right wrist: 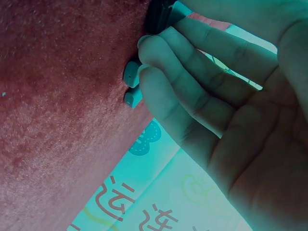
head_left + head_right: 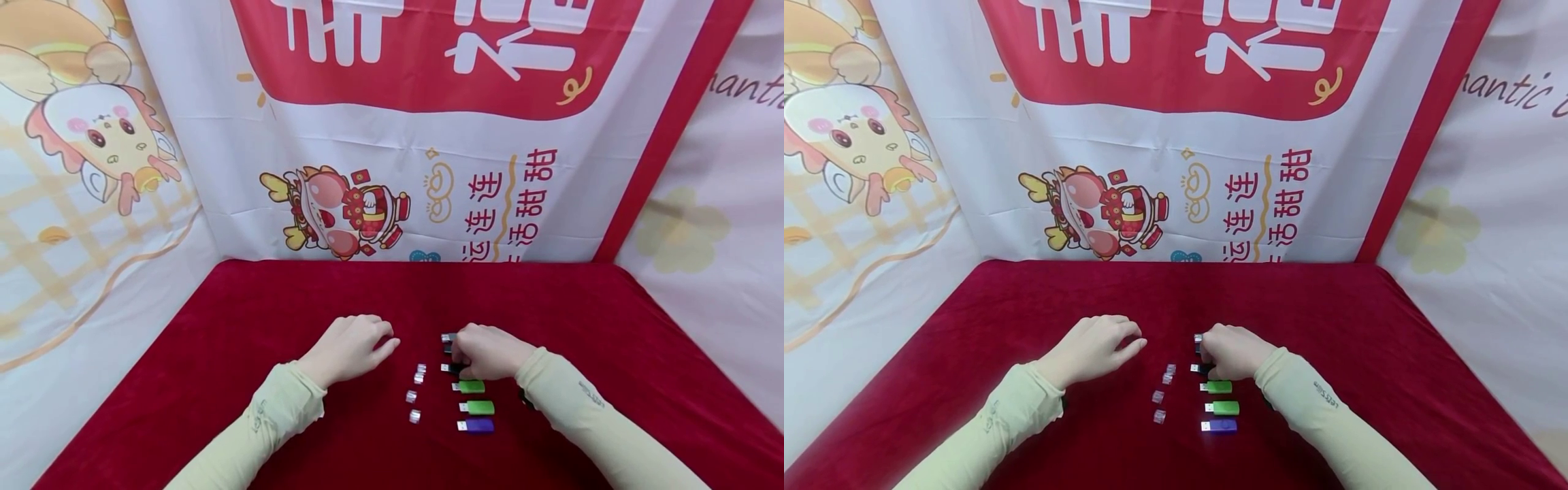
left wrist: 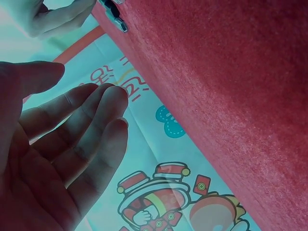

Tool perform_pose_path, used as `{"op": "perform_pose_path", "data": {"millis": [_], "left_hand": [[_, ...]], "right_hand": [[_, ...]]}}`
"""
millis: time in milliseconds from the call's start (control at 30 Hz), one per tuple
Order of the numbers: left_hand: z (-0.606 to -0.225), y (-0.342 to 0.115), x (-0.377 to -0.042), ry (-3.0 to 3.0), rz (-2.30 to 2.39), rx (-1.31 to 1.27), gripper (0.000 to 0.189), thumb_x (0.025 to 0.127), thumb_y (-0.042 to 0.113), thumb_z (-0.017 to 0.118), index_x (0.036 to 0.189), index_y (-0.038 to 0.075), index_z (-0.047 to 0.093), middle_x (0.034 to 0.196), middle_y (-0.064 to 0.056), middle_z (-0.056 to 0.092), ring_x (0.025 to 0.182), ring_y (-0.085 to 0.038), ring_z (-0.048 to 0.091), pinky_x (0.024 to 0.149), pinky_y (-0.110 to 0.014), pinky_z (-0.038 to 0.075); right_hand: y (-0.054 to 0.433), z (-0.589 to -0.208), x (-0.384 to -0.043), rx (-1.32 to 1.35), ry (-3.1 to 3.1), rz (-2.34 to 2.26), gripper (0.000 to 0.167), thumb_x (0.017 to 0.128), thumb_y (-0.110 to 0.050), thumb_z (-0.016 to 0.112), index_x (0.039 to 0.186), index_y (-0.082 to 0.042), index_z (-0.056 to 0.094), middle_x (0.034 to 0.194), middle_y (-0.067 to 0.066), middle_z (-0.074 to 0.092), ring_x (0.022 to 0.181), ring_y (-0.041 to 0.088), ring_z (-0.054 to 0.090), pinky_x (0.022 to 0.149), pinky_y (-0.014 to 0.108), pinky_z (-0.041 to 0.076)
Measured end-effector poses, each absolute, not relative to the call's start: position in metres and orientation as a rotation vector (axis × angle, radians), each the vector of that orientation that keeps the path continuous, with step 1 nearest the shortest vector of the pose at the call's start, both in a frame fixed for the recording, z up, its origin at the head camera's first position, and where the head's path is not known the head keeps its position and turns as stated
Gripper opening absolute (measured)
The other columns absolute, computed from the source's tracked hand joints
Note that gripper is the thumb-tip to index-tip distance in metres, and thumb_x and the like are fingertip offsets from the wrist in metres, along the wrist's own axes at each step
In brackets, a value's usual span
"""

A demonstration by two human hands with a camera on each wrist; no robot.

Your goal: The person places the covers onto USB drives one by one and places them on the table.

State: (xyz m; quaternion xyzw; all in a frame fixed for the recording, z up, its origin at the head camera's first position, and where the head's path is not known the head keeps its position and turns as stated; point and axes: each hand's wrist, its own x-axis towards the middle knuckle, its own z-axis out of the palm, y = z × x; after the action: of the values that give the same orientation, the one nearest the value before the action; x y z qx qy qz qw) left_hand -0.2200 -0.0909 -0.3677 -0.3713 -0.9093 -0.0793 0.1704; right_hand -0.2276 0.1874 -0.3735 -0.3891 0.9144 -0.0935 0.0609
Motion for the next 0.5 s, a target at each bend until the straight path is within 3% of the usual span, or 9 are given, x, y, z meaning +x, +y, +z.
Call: {"op": "perform_pose_path", "data": {"millis": [500], "left_hand": [[-0.3667, -0.0926, -0.222, -2.6, -0.24, -1.069, 0.017, 0.095, 0.032, 0.063, 0.088, 0.019, 0.071, 0.082, 0.002, 0.066, 0.068, -0.011, 0.062, 0.057, -0.029, 0.052]], "right_hand": [[0.1856, -0.3738, -0.2285, -1.184, 2.791, -0.271, 0.019, 0.076, -0.016, 0.083, 0.09, -0.007, 0.074, 0.083, -0.004, 0.064, 0.073, 0.004, 0.057, 0.066, 0.027, 0.052]]}}
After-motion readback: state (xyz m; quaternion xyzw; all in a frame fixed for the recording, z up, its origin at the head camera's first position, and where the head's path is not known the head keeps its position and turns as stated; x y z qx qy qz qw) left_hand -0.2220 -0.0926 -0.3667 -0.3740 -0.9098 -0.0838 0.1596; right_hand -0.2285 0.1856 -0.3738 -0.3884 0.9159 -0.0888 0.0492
